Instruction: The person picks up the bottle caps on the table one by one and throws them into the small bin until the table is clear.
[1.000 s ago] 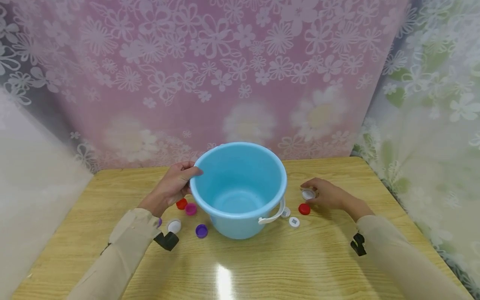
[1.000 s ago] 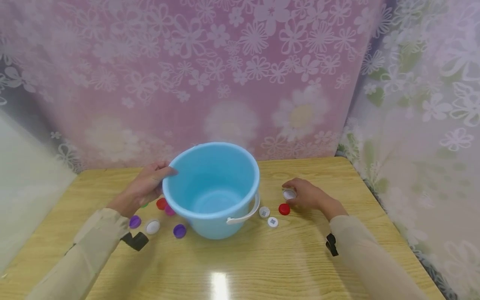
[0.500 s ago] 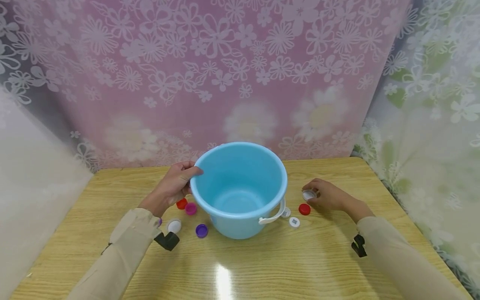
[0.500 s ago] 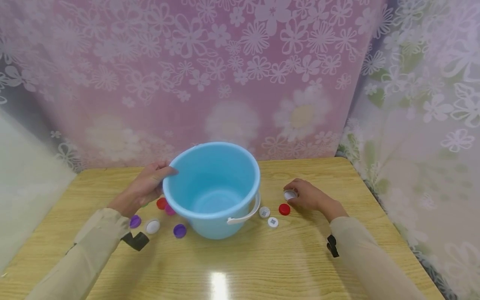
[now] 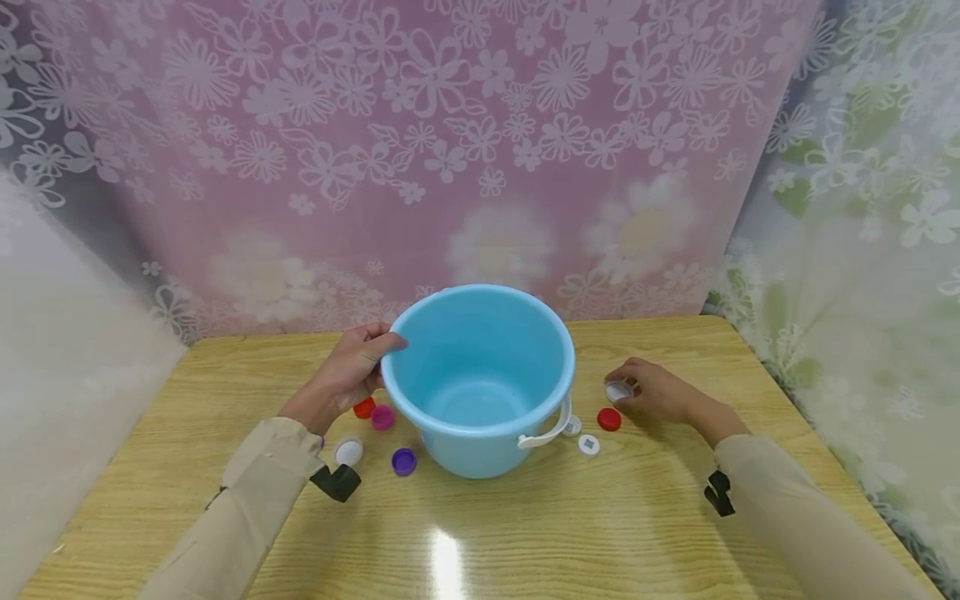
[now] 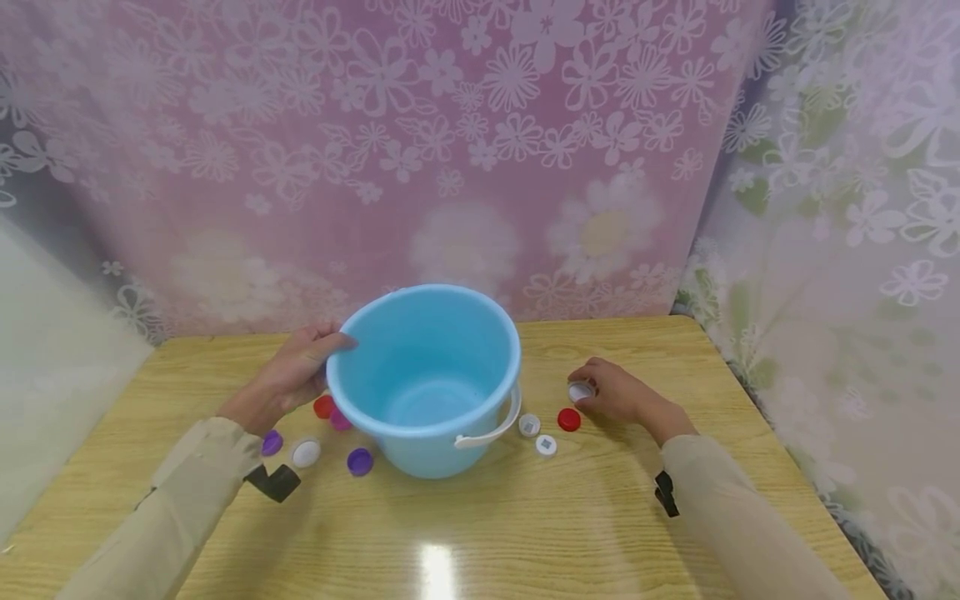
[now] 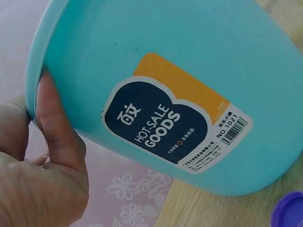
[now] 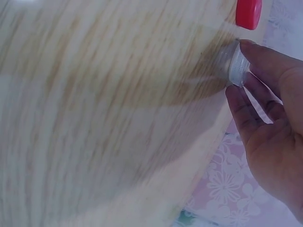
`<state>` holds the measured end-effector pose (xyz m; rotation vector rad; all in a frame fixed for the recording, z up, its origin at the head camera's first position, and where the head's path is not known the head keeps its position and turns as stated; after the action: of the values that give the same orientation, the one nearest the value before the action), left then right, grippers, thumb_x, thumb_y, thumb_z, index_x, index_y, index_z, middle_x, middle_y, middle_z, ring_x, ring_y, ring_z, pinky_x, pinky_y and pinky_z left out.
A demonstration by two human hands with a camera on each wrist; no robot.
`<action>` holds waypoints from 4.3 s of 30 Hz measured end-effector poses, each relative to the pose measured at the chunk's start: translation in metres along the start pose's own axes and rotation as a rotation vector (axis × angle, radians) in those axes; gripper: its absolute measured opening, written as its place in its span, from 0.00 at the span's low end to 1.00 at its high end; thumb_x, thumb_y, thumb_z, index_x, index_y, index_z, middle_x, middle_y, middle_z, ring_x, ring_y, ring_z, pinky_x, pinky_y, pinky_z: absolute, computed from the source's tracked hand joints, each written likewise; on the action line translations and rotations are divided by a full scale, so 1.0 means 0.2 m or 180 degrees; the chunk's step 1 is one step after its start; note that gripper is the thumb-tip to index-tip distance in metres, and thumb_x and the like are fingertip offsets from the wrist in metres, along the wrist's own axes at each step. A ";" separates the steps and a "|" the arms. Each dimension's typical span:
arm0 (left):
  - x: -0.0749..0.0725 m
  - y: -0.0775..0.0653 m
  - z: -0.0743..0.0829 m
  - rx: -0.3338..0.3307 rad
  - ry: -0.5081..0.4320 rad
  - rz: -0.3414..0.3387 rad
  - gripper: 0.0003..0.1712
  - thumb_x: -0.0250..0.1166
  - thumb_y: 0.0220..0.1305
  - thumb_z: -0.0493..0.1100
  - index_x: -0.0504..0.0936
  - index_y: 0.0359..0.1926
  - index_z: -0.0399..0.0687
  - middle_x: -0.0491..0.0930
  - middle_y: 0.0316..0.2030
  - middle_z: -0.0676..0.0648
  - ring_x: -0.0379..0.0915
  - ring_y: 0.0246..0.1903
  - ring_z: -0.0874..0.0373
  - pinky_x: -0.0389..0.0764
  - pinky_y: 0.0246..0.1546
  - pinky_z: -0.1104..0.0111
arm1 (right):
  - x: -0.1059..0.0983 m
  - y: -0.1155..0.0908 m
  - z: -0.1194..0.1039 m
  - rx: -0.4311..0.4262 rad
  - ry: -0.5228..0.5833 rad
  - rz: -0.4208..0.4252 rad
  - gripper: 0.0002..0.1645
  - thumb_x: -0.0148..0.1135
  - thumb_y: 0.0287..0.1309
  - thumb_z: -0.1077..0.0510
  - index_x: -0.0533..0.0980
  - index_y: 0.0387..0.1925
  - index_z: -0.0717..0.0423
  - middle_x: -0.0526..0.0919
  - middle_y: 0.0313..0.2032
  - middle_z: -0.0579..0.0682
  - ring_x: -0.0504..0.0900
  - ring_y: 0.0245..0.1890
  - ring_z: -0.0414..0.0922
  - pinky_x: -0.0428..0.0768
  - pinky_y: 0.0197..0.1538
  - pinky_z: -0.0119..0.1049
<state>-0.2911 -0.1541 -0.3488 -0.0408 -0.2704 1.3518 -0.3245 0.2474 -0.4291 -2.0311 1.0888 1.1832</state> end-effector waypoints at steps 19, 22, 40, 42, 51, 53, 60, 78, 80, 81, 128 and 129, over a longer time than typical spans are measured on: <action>0.00 0.01 -0.01 0.0010 0.0000 -0.0004 0.16 0.57 0.62 0.34 0.67 0.49 0.29 0.80 0.32 0.38 0.83 0.23 0.53 0.83 0.23 0.65 | -0.17 -0.02 -0.06 -0.0057 0.0189 0.0166 0.26 0.62 0.61 0.61 0.70 0.58 0.69 0.74 0.54 0.63 0.75 0.51 0.59 0.78 0.50 0.51; 0.00 0.01 0.00 0.0007 0.0026 0.0003 0.17 0.58 0.62 0.35 0.67 0.49 0.29 0.80 0.32 0.37 0.83 0.24 0.52 0.83 0.24 0.64 | -0.21 -0.02 -0.11 -0.0087 0.0158 0.0224 0.26 0.62 0.61 0.61 0.70 0.58 0.69 0.74 0.54 0.63 0.75 0.50 0.58 0.79 0.49 0.49; 0.01 0.00 0.01 0.0012 -0.0019 -0.0012 0.10 0.57 0.62 0.34 0.68 0.43 0.34 0.79 0.29 0.41 0.82 0.22 0.54 0.83 0.23 0.66 | -0.55 -0.05 -0.37 -0.0167 0.0115 0.0617 0.27 0.60 0.64 0.53 0.70 0.60 0.63 0.72 0.58 0.63 0.77 0.51 0.60 0.78 0.50 0.53; 0.01 0.00 0.01 0.0010 -0.0022 -0.0010 0.10 0.57 0.62 0.33 0.68 0.43 0.34 0.79 0.28 0.41 0.82 0.22 0.54 0.83 0.23 0.66 | -0.59 -0.05 -0.41 -0.0215 0.0100 0.0676 0.27 0.60 0.64 0.53 0.71 0.60 0.63 0.72 0.57 0.64 0.77 0.50 0.60 0.79 0.49 0.53; 0.01 0.01 0.01 0.0002 -0.0009 -0.0009 0.11 0.57 0.62 0.34 0.68 0.44 0.33 0.80 0.28 0.41 0.83 0.23 0.53 0.83 0.23 0.66 | -0.71 -0.04 -0.59 -0.0343 -0.0016 0.0842 0.26 0.63 0.61 0.54 0.72 0.59 0.61 0.73 0.58 0.60 0.78 0.51 0.58 0.78 0.51 0.52; 0.01 0.01 0.01 -0.0001 -0.0009 -0.0010 0.11 0.57 0.62 0.34 0.68 0.44 0.33 0.80 0.28 0.41 0.83 0.23 0.52 0.83 0.23 0.66 | -0.73 -0.04 -0.63 -0.0424 -0.0057 0.0872 0.26 0.63 0.61 0.55 0.72 0.59 0.61 0.74 0.58 0.59 0.79 0.50 0.57 0.78 0.51 0.51; 0.01 0.01 0.00 -0.0013 -0.0022 -0.0012 0.11 0.57 0.62 0.34 0.68 0.44 0.33 0.80 0.27 0.42 0.82 0.22 0.53 0.82 0.22 0.68 | -0.77 -0.03 -0.75 -0.0583 -0.0164 0.0842 0.27 0.63 0.61 0.55 0.72 0.60 0.58 0.74 0.58 0.56 0.79 0.50 0.54 0.79 0.50 0.48; 0.00 0.00 0.00 -0.0015 0.0058 0.0018 0.13 0.56 0.63 0.34 0.68 0.46 0.31 0.80 0.29 0.40 0.83 0.24 0.52 0.82 0.22 0.67 | -0.70 0.07 -0.98 -0.0891 -0.0170 0.0585 0.28 0.65 0.60 0.54 0.72 0.61 0.57 0.75 0.56 0.52 0.79 0.50 0.49 0.80 0.50 0.43; 0.00 0.00 0.00 -0.0010 0.0057 0.0011 0.12 0.56 0.63 0.34 0.68 0.46 0.31 0.80 0.28 0.41 0.83 0.24 0.52 0.82 0.21 0.67 | -0.68 0.09 -1.00 -0.0927 -0.0120 0.0538 0.28 0.65 0.60 0.55 0.72 0.60 0.58 0.74 0.57 0.52 0.79 0.50 0.48 0.80 0.50 0.42; 0.00 0.00 0.00 -0.0009 0.0053 0.0005 0.12 0.56 0.63 0.34 0.68 0.45 0.31 0.80 0.28 0.41 0.83 0.23 0.52 0.82 0.21 0.68 | -0.67 0.10 -1.01 -0.0949 -0.0086 0.0499 0.28 0.64 0.60 0.55 0.72 0.60 0.58 0.74 0.57 0.52 0.78 0.50 0.49 0.80 0.51 0.43; 0.01 0.01 -0.01 -0.0010 -0.0010 0.0043 0.09 0.57 0.62 0.34 0.69 0.42 0.34 0.79 0.24 0.43 0.81 0.20 0.54 0.81 0.18 0.70 | -0.25 0.29 -1.08 -0.1045 -0.0293 -0.0204 0.24 0.63 0.61 0.55 0.74 0.57 0.56 0.75 0.56 0.51 0.75 0.53 0.47 0.77 0.53 0.42; 0.01 0.01 -0.01 -0.0012 -0.0010 0.0044 0.09 0.57 0.62 0.34 0.69 0.42 0.34 0.79 0.24 0.43 0.81 0.20 0.54 0.81 0.18 0.70 | -0.25 0.29 -1.08 -0.1051 -0.0292 -0.0200 0.24 0.63 0.61 0.54 0.74 0.58 0.57 0.75 0.56 0.51 0.75 0.54 0.47 0.76 0.54 0.42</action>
<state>-0.2933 -0.1522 -0.3507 -0.0438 -0.2757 1.3652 -0.2929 0.0697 -0.2869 -2.2095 0.8215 1.4872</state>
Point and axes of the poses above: each hand's wrist, its own y-axis towards the middle knuckle, its own x-axis out of the palm, z = x × y, the point moved 6 cm from there along y, towards the middle knuckle
